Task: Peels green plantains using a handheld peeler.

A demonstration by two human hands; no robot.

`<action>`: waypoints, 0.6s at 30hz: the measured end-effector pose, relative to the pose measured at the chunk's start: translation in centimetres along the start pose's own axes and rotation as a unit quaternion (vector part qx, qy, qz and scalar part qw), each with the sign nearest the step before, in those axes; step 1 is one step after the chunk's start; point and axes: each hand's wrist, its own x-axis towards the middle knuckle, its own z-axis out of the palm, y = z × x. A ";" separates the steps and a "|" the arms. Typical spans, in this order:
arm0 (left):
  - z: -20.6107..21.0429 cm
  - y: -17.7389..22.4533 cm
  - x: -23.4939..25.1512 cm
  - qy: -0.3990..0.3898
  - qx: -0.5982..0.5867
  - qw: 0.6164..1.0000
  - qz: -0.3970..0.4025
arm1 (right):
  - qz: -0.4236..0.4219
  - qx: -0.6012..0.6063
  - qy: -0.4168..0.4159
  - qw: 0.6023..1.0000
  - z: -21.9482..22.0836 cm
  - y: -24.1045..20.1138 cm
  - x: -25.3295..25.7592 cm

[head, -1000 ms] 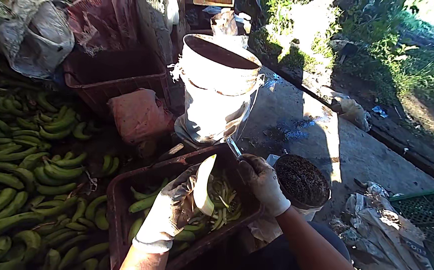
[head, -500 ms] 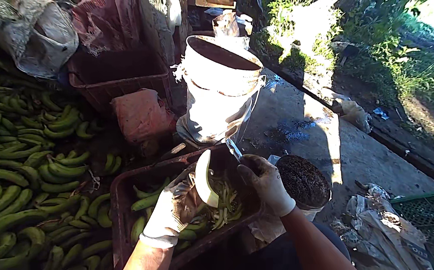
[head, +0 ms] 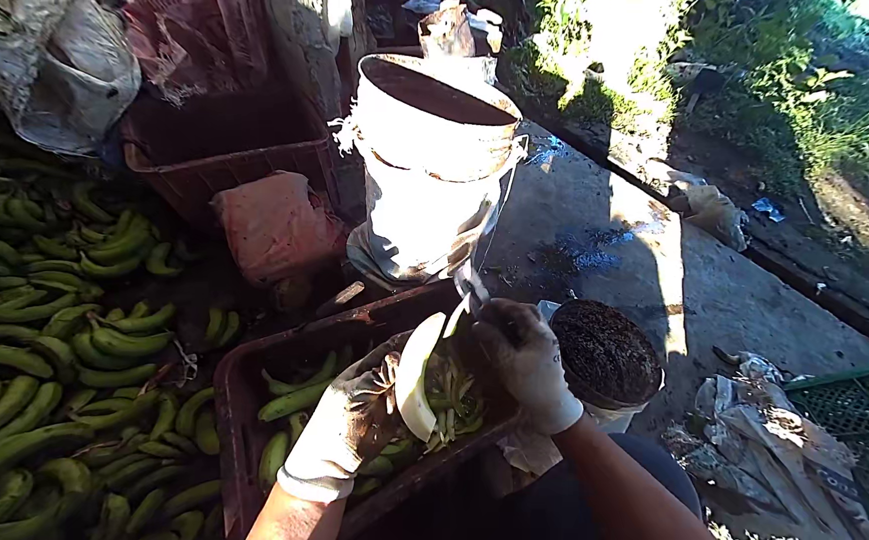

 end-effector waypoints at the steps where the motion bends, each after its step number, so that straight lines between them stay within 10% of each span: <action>1: 0.1 0.2 -0.1 0.010 0.013 1.000 0.004 | 0.022 0.008 0.010 1.000 -0.4 0.2 0.5; 8: 0.7 0.4 0.1 0.074 0.205 0.974 0.064 | -0.087 0.005 -0.092 0.992 -1.0 -1.2 -1.6; 13: 1.2 -0.8 0.2 0.092 0.162 0.981 0.056 | -0.003 0.110 -0.157 0.981 0.5 -2.5 -2.7; 18: 2.7 0.5 -0.5 0.094 0.137 0.984 0.069 | -0.128 -0.077 -0.091 0.985 2.6 -3.5 -2.2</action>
